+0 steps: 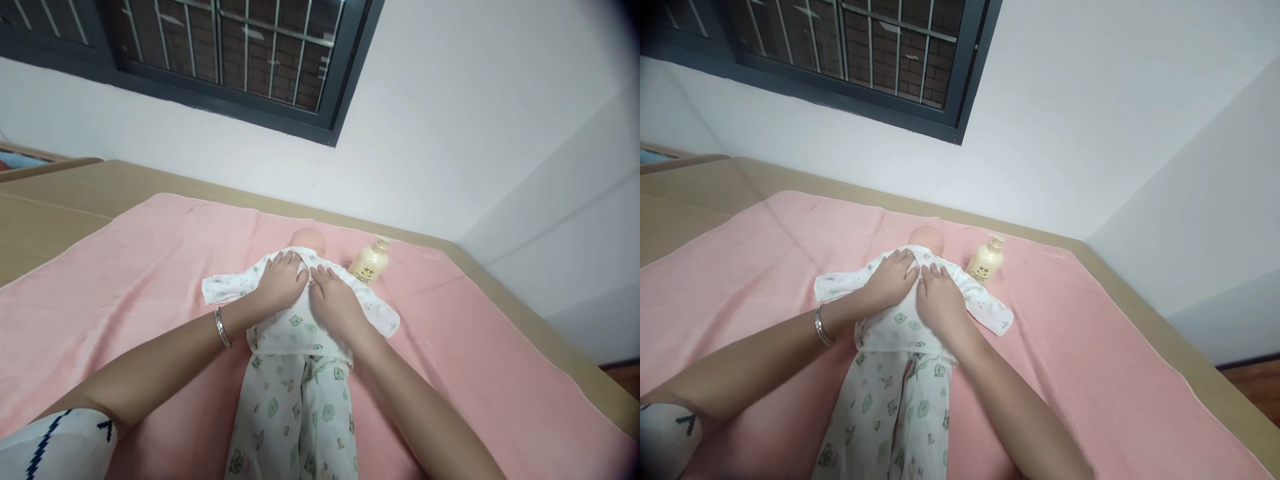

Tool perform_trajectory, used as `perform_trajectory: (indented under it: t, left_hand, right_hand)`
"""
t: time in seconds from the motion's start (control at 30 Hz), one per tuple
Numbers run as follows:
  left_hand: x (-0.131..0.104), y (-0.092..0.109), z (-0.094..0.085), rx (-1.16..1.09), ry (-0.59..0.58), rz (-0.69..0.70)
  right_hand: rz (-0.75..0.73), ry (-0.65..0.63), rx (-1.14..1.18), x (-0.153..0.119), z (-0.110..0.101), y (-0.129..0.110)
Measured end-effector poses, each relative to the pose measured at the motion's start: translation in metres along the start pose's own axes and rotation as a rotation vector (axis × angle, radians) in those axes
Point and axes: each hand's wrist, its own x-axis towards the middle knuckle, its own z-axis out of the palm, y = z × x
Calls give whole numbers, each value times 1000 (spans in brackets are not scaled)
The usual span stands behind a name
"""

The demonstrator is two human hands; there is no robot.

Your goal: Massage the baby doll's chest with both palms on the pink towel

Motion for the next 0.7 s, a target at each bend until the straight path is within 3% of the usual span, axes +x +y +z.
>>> perform_trajectory:
  t: [0.23, 0.37, 0.5, 0.7]
  left_hand:
    - [-33, 30, -6, 85, -48, 63]
    - [-16, 15, -11, -64, -57, 106]
    - [-1, -1, 0, -73, 44, 113]
    - [-22, 19, 16, 60, 120, 93]
  right_hand:
    - [-41, 103, 48, 24, 5, 30]
    - [-14, 104, -56, 14, 9, 17]
    - [-7, 82, -81, 0, 4, 1]
    - [-77, 102, 40, 21, 5, 29]
